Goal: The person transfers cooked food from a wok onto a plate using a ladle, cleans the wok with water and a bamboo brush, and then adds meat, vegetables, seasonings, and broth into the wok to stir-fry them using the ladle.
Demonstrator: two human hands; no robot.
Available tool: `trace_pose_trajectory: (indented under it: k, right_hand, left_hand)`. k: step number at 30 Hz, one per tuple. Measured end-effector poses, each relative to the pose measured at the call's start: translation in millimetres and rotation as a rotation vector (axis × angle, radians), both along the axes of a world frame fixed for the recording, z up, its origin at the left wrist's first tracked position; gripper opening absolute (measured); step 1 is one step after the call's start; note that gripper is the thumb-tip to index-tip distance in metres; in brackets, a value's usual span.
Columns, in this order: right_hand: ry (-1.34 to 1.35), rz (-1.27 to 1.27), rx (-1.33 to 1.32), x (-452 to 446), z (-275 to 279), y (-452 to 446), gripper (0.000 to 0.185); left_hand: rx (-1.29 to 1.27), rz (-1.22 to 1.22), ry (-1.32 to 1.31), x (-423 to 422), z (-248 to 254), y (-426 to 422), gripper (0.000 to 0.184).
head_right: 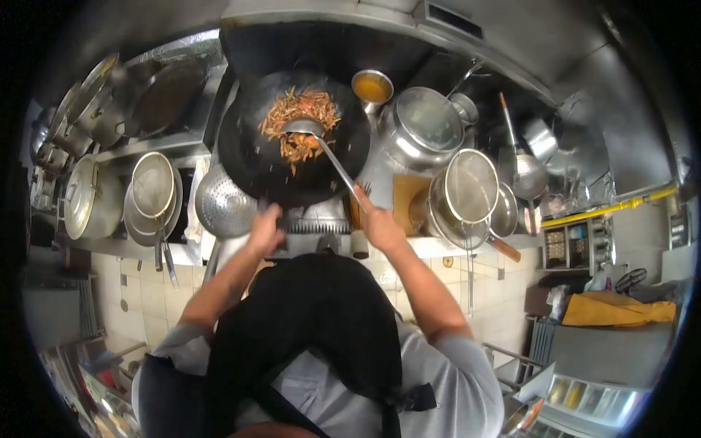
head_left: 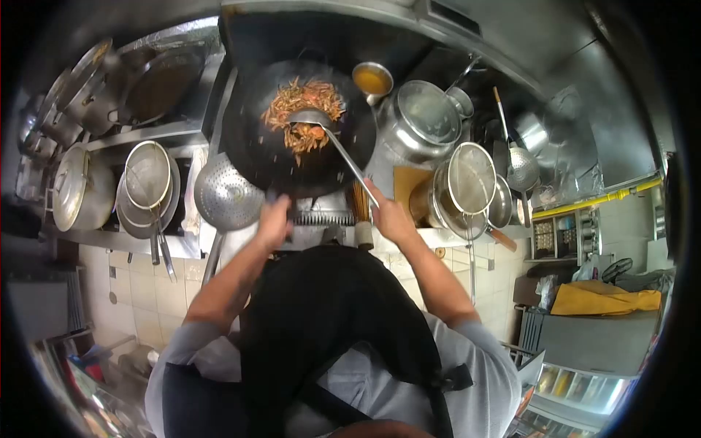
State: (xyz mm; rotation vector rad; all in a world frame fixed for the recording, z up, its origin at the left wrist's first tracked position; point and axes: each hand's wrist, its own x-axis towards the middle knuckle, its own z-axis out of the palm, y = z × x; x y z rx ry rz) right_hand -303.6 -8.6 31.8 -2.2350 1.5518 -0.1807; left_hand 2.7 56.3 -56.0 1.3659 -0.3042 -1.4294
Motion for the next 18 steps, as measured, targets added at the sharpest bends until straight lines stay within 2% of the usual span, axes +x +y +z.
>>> trace_pose_trajectory:
  k: [1, 3, 4, 5, 7, 9, 11, 13, 14, 16, 18]
  right_hand:
    - [-0.007, 0.001, -0.025, -3.8, 8.7, 2.7, 0.073]
    - [-0.257, 0.039, -0.137, -24.5, 34.6, 20.9, 0.077]
    - [-0.198, -0.064, 0.031, -26.1, 64.6, 23.8, 0.08]
    - [-0.221, -0.1, 0.067, -25.9, 81.8, 20.4, 0.078]
    - [-0.25, -0.076, -0.051, -14.4, 84.4, 9.3, 0.079]
    - [-0.171, -0.123, 0.002, 10.3, 52.7, -7.0, 0.078]
    - [-0.101, -0.167, 0.036, 24.8, 21.0, -9.0, 0.077]
    - [-0.07, -0.02, 0.076, 29.2, -3.3, 12.5, 0.08]
    - [-0.073, -0.022, 0.067, 24.9, -9.9, 15.5, 0.08]
    - [-0.22, 0.151, 0.066, 8.0, -18.1, 27.7, 0.077]
    - [-0.148, 0.066, 0.067, 22.8, -17.4, 6.6, 0.076]
  left_hand:
    - [-0.06, -0.023, -0.089, -0.1, -2.7, 18.5, 0.03]
    - [-0.048, -0.086, 0.068, 2.7, 32.3, 36.7, 0.033]
    - [-0.074, 0.049, 0.022, -4.1, 55.4, 18.6, 0.025]
    - [0.012, 0.054, 0.018, 3.9, 50.9, -2.3, 0.019]
    - [0.034, -0.001, 0.095, 20.9, 16.7, -54.5, 0.018]
    - [0.04, -0.056, 0.159, 30.5, -0.8, -87.0, 0.02]
    - [0.116, -0.015, 0.127, 27.9, 2.9, -98.2, 0.025]
    - [0.098, -0.029, 0.115, 25.7, -1.8, -93.8, 0.026]
    - [0.079, -0.039, 0.106, 27.3, -1.4, -97.6, 0.026]
    - [0.077, -0.035, 0.116, 27.7, 2.3, -99.5, 0.027]
    - [0.093, -0.049, 0.121, 26.9, -8.0, -99.5, 0.025]
